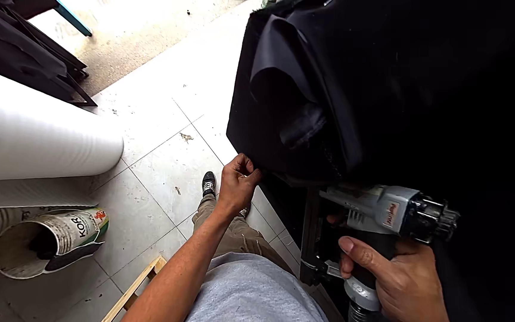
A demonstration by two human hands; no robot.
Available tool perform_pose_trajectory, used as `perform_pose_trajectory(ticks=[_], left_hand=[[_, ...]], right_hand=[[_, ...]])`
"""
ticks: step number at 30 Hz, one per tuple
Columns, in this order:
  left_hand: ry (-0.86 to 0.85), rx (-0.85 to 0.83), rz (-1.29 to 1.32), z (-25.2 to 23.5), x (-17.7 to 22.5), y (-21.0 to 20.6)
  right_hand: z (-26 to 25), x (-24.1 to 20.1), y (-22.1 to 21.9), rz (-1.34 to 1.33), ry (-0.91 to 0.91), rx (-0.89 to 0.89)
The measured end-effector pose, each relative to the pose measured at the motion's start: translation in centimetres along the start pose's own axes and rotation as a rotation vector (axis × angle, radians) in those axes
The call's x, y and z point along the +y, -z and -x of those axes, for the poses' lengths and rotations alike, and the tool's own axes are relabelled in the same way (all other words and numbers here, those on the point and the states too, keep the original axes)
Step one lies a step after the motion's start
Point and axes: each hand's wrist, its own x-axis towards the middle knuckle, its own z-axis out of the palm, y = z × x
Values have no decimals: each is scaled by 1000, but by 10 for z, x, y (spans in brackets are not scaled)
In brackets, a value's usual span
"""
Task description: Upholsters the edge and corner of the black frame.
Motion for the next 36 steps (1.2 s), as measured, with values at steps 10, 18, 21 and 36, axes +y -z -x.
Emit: perform_pose_trajectory(ticks=[10,18,21,36], left_hand=[[-294,80,-364,21,-4,0],[-258,334,-335,30,-4,-30],[-233,415,-380,25,-8,-30],[36,85,213,-1,-4,3]], right_hand=[[-23,19,-32,-10,-76,-37],[-1,28,7,-14,-4,87],[8,36,12,-29,1,69],[-33,21,-22,-72,-73,-151]])
